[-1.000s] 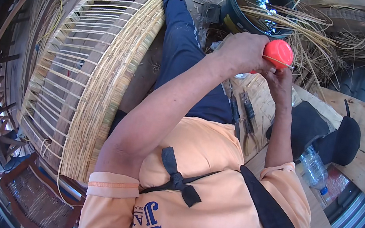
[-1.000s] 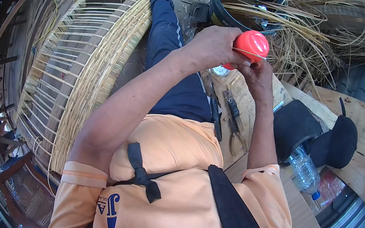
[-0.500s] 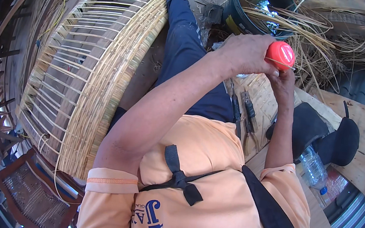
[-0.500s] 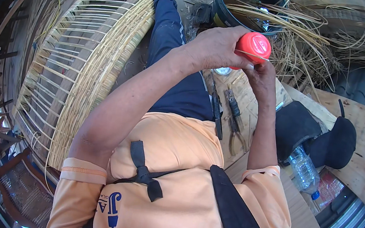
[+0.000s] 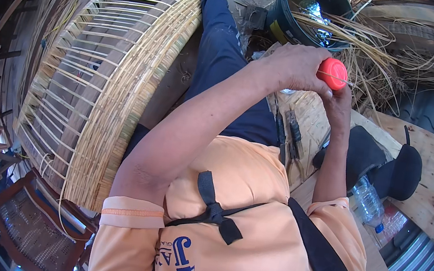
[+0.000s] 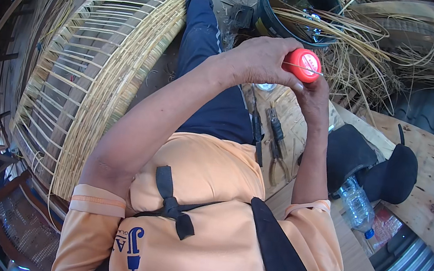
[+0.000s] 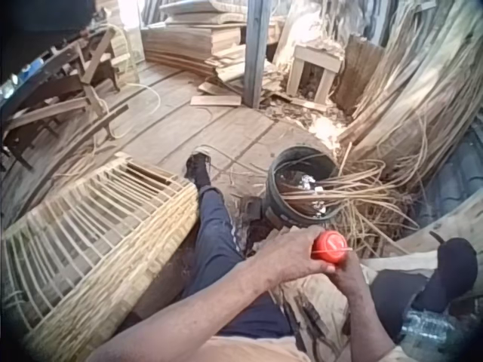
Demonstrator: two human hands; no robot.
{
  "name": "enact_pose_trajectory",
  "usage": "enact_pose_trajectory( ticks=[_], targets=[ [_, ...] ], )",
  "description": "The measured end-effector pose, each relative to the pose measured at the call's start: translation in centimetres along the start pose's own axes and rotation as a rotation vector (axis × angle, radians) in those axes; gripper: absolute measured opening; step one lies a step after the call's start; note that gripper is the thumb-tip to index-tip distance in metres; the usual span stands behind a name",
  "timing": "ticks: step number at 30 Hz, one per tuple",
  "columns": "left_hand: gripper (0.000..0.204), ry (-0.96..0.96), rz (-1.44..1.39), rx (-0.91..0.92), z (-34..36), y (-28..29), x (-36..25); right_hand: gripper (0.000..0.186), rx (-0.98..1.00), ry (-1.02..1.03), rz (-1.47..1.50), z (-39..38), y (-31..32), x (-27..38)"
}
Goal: The person is weaving thin bamboo strips onto a cage frame and applying glue to secure them.
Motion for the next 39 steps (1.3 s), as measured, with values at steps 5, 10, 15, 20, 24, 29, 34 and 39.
enact_pose_trajectory(
  ticks=[5, 10, 15, 20, 24, 29, 34, 39],
  targets=[
    [0.070, -0.023, -0.014, -0.033, -0.1, 0.2, 0.1, 0.045, -0.002, -0.016, 0.030, -0.1, -0.6, 1.2],
    [0.067, -0.005, -0.057, -0.027, -0.1, 0.2, 0.1, 0.048, 0.005, 0.001, 0.012, -0.3, -1.0, 1.1],
    [0.064, -0.002, -0.014, -0.029, 0.0, 0.0, 0.1, 0.044, -0.012, 0.024, -0.081, 0.0, -0.7, 0.5],
    [0.061, 0.022, 0.066, -0.035, 0.0, 0.0, 0.0, 0.038, -0.016, 0.033, -0.107, 0.2, -0.4, -0.2],
    [0.058, 0.020, 0.106, -0.029, 0.1, 0.2, -0.2, 0.035, -0.024, 0.057, -0.008, 0.2, -0.5, -1.4],
    [0.055, -0.002, 0.118, -0.041, 0.1, 0.1, -0.2, 0.032, -0.036, 0.027, 0.030, 0.0, -0.4, -1.6],
    [0.058, 0.007, 0.075, -0.019, 0.2, 0.2, -0.2, 0.030, -0.035, 0.014, 0.066, -0.3, -0.7, -0.1],
    [0.061, 0.019, 0.011, 0.003, 0.1, 0.4, 0.0, 0.031, -0.033, 0.013, 0.043, -0.5, -0.6, 1.6]
  ],
)
Point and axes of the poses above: each hand's wrist, its own z-axis towards the middle knuckle, its own y-axis out of the back of the hand, x = y × z, the point moved 6 cm from there along z, towards the middle knuckle, and after that the axes turned 10 degrees about -z, right-handed, at the moved point
